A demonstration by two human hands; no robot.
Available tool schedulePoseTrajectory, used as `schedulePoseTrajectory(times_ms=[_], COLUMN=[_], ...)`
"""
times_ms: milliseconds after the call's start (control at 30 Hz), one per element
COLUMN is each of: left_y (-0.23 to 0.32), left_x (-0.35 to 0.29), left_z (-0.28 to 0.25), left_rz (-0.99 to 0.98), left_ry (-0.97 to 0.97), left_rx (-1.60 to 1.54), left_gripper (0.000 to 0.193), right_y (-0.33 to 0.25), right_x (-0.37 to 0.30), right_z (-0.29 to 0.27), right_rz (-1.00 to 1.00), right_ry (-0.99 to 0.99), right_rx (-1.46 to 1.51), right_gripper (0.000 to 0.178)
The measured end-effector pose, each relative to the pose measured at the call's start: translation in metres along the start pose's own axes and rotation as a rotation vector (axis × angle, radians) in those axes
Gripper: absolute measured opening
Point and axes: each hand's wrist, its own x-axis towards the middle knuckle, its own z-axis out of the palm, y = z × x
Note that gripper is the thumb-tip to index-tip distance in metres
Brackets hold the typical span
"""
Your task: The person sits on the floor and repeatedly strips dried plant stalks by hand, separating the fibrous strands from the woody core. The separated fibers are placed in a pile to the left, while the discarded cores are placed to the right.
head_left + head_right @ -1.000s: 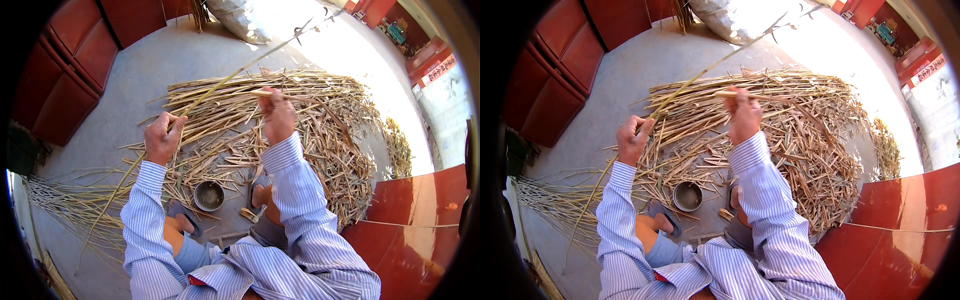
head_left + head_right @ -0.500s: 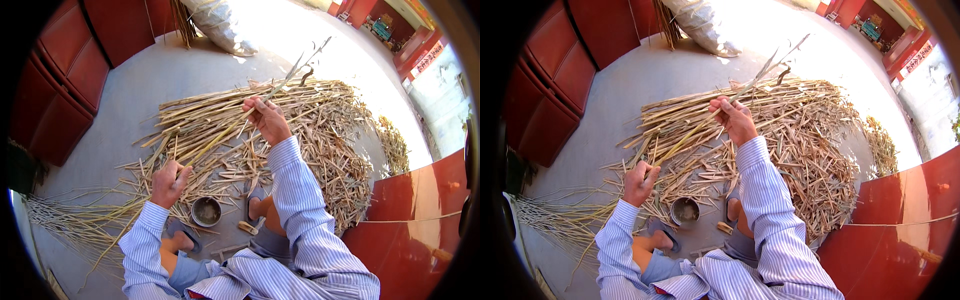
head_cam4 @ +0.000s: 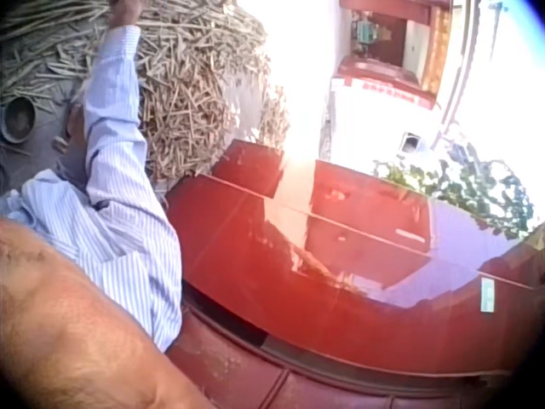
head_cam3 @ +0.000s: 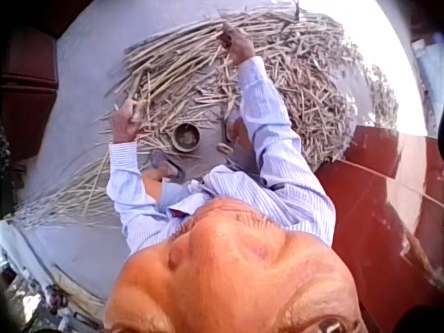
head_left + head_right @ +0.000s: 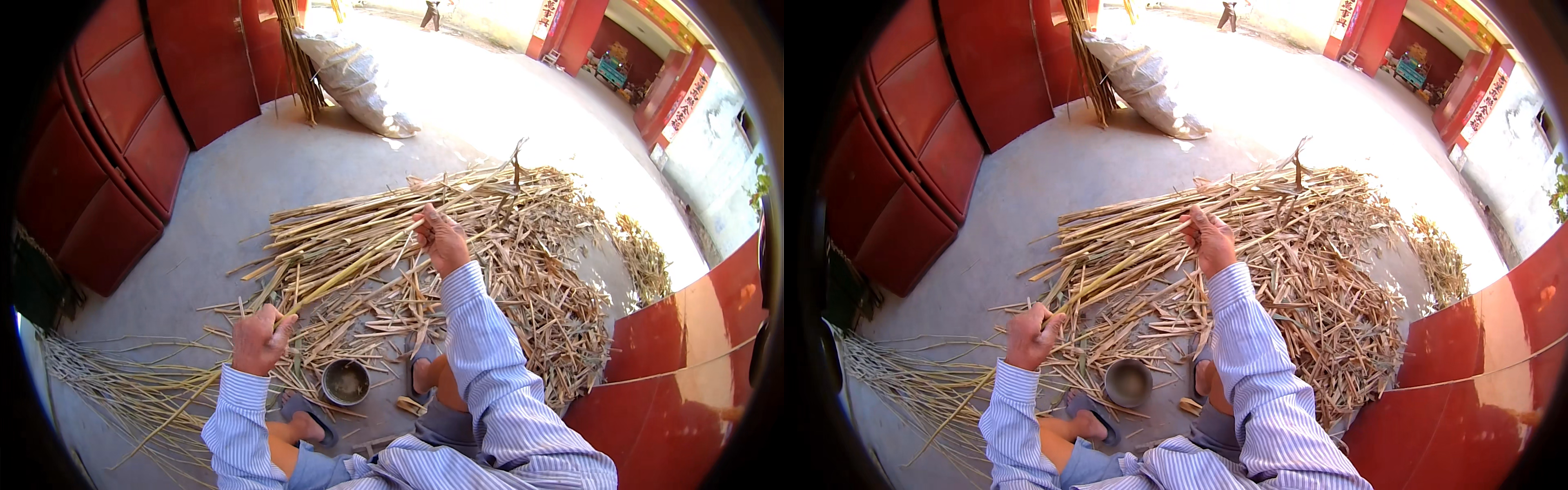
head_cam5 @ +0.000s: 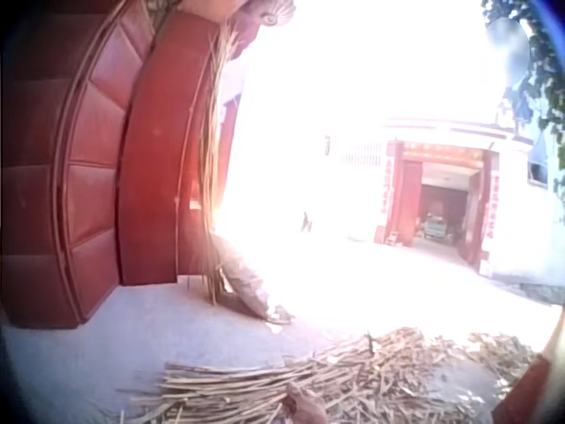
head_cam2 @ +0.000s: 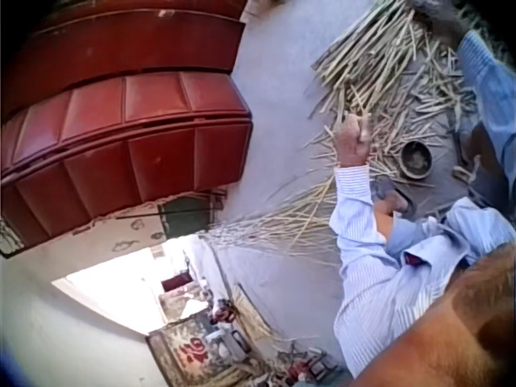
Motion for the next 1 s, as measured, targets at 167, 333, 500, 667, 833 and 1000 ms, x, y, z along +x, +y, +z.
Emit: schedulePoseTrajectory(times_ms=[167,333,500,667,833,1000], left_y=[0.011,-0.003,-0.007,-0.004,-0.017,-0.010], left_x=[0.025,0.023,0.012,0.012,0.013,0.014], left_z=[0.026,0.026,0.006,0.014,0.024,0.031], left_rz=[0.056,-0.112,-0.080,-0.159,-0.232,-0.113], left_ry=[0.090,0.040,-0.041,-0.167,-0.215,-0.053], left_rx=[-0.051,-0.204,-0.269,-0.338,-0.465,-0.333], left_gripper=[0.024,0.024,0.019,0.023,0.024,0.023], right_y=[0.052,0.041,0.007,0.014,0.017,0.024], right_x=[-0.046,-0.029,0.009,0.007,-0.013,-0.017], right_z=[0.069,0.065,0.002,0.002,0.026,0.030], right_rz=[0.161,0.074,-0.072,0.011,0.095,-0.005], right_ry=[-0.183,-0.116,-0.021,-0.088,-0.370,-0.161], right_rx=[-0.077,-0.059,-0.029,0.220,0.041,-0.143], right_gripper=[0.020,0.019,0.020,0.024,0.026,0.018])
